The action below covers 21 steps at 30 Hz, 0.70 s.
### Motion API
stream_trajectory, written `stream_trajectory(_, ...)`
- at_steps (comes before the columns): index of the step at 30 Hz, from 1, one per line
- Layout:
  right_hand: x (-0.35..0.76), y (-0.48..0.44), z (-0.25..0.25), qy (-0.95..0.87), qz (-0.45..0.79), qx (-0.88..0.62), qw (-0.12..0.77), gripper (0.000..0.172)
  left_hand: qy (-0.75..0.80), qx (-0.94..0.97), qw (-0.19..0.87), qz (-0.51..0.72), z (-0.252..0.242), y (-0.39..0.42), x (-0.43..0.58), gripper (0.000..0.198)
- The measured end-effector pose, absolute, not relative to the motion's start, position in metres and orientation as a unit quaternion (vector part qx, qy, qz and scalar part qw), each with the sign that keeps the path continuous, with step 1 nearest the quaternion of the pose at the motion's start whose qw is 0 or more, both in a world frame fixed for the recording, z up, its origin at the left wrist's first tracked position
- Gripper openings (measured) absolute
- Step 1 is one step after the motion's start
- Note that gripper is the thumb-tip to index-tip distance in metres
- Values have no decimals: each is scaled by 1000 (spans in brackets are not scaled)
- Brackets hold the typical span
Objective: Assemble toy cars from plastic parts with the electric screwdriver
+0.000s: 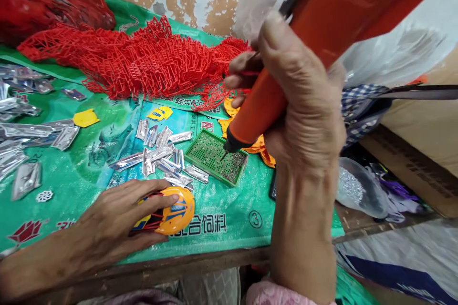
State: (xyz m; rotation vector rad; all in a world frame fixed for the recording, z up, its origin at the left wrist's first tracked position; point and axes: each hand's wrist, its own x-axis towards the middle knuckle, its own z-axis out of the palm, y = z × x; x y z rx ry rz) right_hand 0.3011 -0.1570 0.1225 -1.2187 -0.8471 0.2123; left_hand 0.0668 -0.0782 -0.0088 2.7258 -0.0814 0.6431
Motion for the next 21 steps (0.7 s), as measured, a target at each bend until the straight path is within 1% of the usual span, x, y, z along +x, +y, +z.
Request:
stream_trajectory(3,294,-157,113,-348,24,-570,744,31,-15,960,160,230,-10,-80,67,36)
stream_trajectory(5,290,-159,107,-340,-12,-553,761,28,-15,960,149,237,-10,-81,68,35)
stream_trajectory(7,288,-161,100,-347,-15,-528,775,22,-21,960,134,243,-11,-80,70,35)
stream_trajectory(8,287,-163,97,-353,-14,-519,778,22,-24,961,126,246,-11,-80,70,35)
stream_trajectory(11,288,-165,87,-370,-14,-516,773,18,-38,964,109,239,-11,-78,70,33)
stream_trajectory(16,290,-162,75,-361,-25,-523,772,15,-40,971,112,209,-15,-79,68,29)
stream_trajectory(21,290,-159,70,-352,-41,-541,763,14,-23,967,117,226,-18,-81,67,30)
